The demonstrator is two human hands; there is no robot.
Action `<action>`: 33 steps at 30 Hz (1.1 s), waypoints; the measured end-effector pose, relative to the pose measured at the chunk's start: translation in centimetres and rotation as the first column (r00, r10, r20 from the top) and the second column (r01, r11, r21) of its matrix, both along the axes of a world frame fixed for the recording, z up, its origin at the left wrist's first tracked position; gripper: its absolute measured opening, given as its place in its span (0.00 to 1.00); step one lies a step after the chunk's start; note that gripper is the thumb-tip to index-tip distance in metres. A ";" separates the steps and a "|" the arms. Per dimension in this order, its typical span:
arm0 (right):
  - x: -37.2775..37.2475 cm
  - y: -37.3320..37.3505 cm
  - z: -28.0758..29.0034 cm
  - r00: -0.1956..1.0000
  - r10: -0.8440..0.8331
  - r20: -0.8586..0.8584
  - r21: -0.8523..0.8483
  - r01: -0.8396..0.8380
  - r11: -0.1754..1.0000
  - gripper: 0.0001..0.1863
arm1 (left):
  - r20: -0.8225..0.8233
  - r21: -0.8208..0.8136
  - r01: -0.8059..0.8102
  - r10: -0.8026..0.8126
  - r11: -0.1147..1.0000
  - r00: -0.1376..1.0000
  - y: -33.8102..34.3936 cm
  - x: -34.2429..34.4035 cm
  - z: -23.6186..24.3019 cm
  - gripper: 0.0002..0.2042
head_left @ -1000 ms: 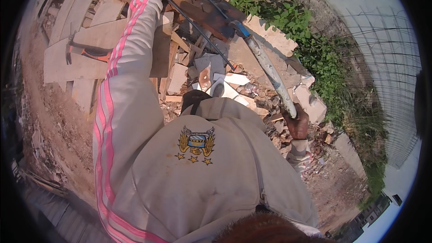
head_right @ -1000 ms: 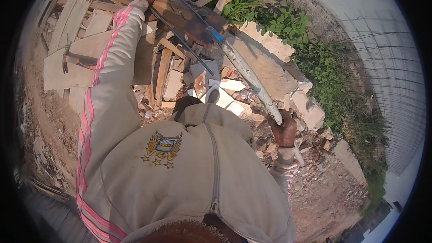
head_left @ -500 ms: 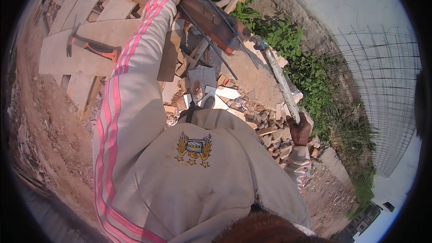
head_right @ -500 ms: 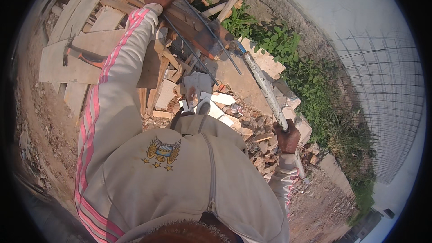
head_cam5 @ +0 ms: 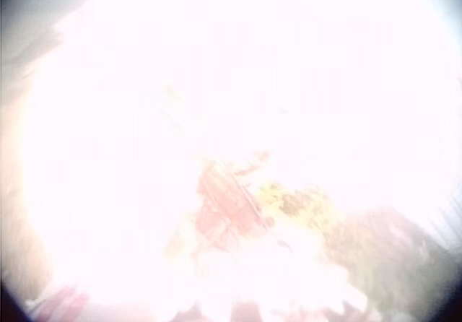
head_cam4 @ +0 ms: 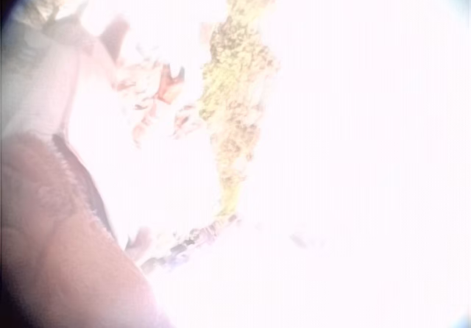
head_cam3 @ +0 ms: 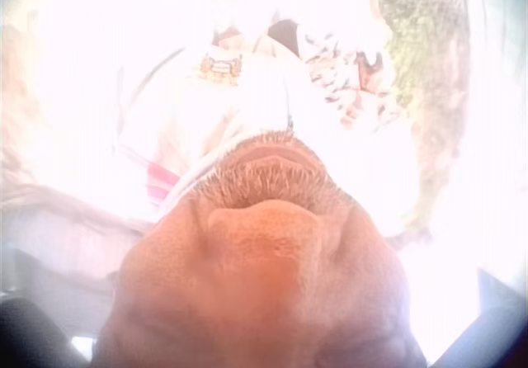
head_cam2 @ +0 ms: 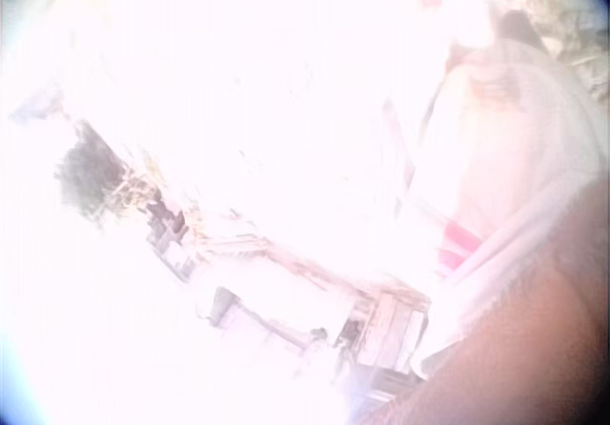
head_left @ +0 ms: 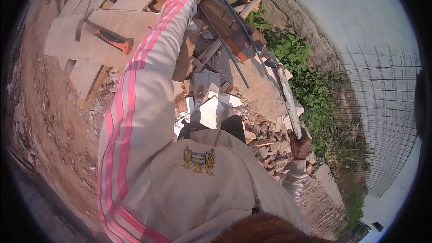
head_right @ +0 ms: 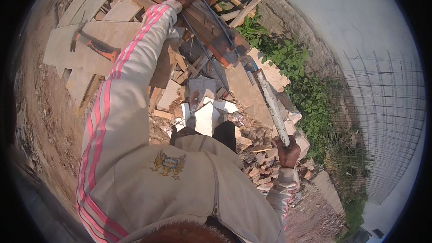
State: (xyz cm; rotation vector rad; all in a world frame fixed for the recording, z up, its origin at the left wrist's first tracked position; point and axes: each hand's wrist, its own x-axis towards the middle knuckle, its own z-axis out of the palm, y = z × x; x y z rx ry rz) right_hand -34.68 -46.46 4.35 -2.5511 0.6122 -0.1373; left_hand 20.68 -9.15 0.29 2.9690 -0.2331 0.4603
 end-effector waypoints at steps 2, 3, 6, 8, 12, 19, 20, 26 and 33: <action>0.7 -1.5 0.2 1.000 0.001 -0.002 -0.026 -0.001 1.000 0.19 | 0.007 -0.022 -0.004 0.004 1.000 1.000 -0.2 -0.2 -0.1 0.46; 1.0 -2.6 0.0 1.000 0.020 -0.001 -0.045 -0.020 0.999 0.19 | 0.011 -0.031 -0.007 0.007 1.000 1.000 -0.1 -0.2 -0.2 0.46; 2.6 -6.9 -0.3 0.995 0.096 0.007 -0.043 -0.095 0.994 0.19 | 0.024 -0.056 -0.033 0.034 0.998 0.999 -0.4 -0.2 -0.2 0.45; 5.3 -7.9 0.4 0.987 0.153 0.045 -0.016 -0.152 0.988 0.19 | 0.027 -0.058 -0.047 0.048 0.997 0.998 -0.1 -0.4 0.1 0.44; 8.7 -12.0 0.4 0.971 0.235 -0.042 -0.073 -0.238 0.969 0.19 | 0.030 -0.059 -0.078 0.080 0.995 0.996 0.1 -0.8 0.1 0.44; 15.4 -16.2 -0.2 0.911 0.407 -0.070 -0.162 -0.413 0.896 0.17 | 0.047 -0.064 -0.111 0.114 0.992 0.992 0.4 -1.5 -0.4 0.42; 16.4 -16.5 0.0 0.899 0.431 -0.074 -0.168 -0.437 0.884 0.17 | 0.044 -0.065 -0.117 0.120 0.991 0.992 0.4 -1.5 -0.4 0.42; 20.5 -17.6 0.1 0.835 0.538 -0.114 -0.177 -0.550 0.816 0.17 | 0.054 -0.074 -0.147 0.151 0.986 0.987 0.5 -1.9 -0.6 0.41; 24.9 -19.7 -1.0 0.754 0.644 -0.127 -0.233 -0.654 0.719 0.19 | 0.067 -0.088 -0.156 0.162 0.984 0.984 0.6 -2.3 -0.5 0.39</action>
